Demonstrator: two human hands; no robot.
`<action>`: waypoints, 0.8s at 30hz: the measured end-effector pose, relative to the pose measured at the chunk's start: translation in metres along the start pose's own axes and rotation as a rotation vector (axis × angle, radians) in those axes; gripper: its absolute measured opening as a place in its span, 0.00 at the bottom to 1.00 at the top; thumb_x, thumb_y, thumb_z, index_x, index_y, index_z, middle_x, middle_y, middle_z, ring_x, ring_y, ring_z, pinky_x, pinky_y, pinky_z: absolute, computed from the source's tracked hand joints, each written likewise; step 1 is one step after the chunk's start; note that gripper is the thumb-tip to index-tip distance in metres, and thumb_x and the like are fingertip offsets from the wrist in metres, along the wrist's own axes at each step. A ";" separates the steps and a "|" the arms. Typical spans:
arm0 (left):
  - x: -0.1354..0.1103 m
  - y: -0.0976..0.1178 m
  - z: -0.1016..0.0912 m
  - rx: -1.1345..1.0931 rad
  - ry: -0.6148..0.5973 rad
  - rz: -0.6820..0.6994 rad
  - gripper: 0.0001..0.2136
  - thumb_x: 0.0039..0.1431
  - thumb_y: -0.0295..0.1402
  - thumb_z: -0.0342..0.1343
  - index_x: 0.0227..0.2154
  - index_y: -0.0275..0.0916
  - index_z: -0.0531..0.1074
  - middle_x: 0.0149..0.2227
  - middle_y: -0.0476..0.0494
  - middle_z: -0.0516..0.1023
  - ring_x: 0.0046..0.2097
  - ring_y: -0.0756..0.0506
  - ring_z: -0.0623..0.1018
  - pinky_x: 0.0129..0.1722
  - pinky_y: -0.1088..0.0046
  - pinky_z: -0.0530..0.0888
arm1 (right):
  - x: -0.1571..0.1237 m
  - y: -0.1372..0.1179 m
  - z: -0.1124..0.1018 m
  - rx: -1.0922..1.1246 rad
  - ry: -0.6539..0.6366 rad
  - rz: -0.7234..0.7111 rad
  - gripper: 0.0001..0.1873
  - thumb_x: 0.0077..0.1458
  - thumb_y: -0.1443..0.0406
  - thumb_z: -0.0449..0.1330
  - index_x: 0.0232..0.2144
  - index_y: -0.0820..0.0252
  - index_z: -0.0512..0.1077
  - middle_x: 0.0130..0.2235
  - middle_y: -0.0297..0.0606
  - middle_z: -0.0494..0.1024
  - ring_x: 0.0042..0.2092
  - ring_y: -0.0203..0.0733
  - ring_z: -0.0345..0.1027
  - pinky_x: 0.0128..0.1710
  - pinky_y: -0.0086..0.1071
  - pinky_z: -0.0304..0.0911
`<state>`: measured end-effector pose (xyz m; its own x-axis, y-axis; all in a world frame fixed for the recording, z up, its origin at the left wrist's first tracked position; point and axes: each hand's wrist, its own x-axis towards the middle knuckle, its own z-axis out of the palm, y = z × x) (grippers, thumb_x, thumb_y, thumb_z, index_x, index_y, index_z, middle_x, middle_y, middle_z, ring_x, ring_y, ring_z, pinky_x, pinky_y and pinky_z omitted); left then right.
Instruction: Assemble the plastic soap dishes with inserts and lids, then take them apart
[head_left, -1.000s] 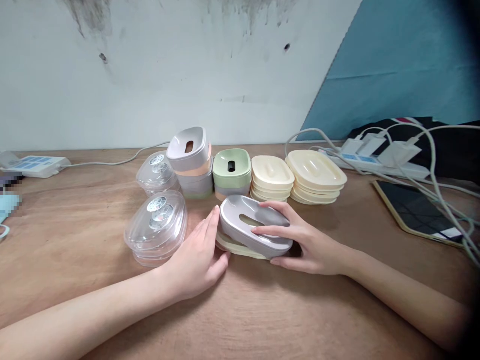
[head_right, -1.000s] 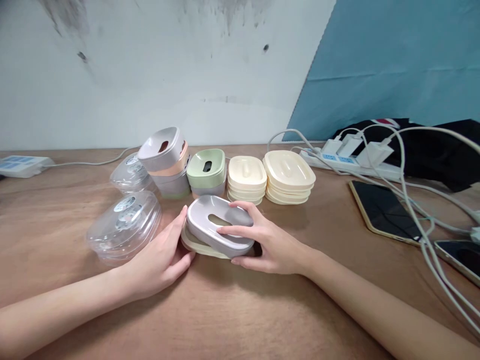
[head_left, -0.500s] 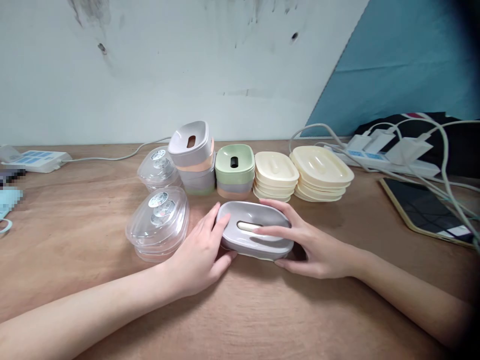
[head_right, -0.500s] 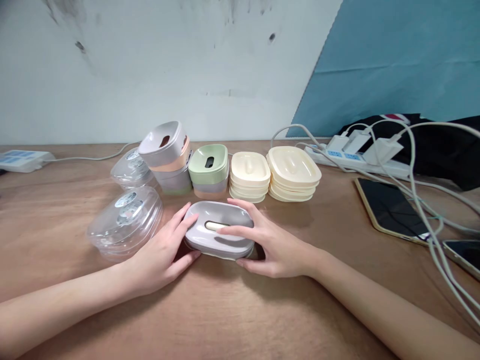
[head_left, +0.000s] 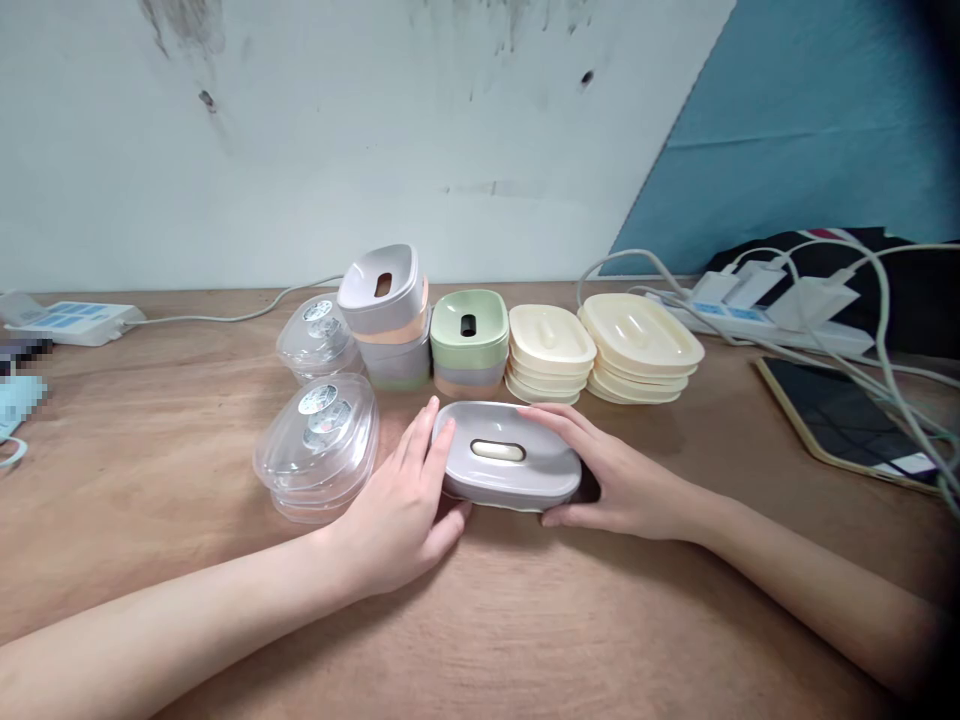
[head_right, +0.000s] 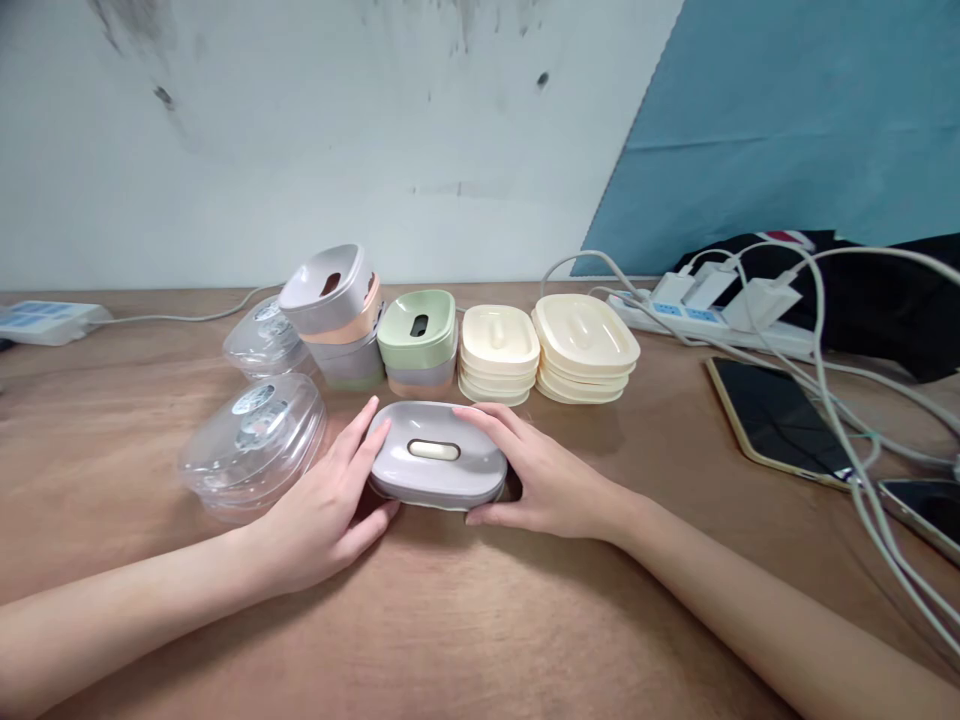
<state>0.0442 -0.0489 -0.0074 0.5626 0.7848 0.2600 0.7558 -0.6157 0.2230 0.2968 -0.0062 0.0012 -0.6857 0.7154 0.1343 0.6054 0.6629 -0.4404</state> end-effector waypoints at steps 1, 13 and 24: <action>0.000 0.002 -0.003 0.036 0.027 0.038 0.30 0.58 0.31 0.48 0.59 0.22 0.43 0.62 0.17 0.41 0.63 0.29 0.50 0.56 0.52 0.62 | 0.000 0.000 0.000 -0.002 0.000 -0.002 0.46 0.46 0.52 0.62 0.60 0.48 0.42 0.59 0.45 0.53 0.58 0.54 0.54 0.54 0.46 0.58; 0.006 -0.012 -0.084 0.686 0.008 -0.312 0.27 0.58 0.42 0.47 0.49 0.19 0.62 0.43 0.23 0.67 0.41 0.30 0.72 0.33 0.56 0.73 | -0.001 0.002 0.001 -0.049 -0.044 0.026 0.43 0.47 0.51 0.60 0.60 0.47 0.43 0.60 0.45 0.52 0.58 0.53 0.55 0.53 0.44 0.59; 0.006 -0.025 -0.090 0.536 -0.374 -0.574 0.30 0.59 0.52 0.36 0.58 0.39 0.56 0.45 0.29 0.68 0.36 0.31 0.76 0.30 0.55 0.72 | -0.002 0.001 -0.001 -0.061 -0.043 0.020 0.43 0.48 0.51 0.60 0.60 0.47 0.43 0.60 0.43 0.52 0.57 0.52 0.56 0.52 0.42 0.59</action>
<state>-0.0018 -0.0349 0.0730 0.0481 0.9935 -0.1033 0.9594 -0.0747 -0.2719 0.2994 -0.0070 0.0011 -0.6893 0.7192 0.0874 0.6415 0.6619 -0.3878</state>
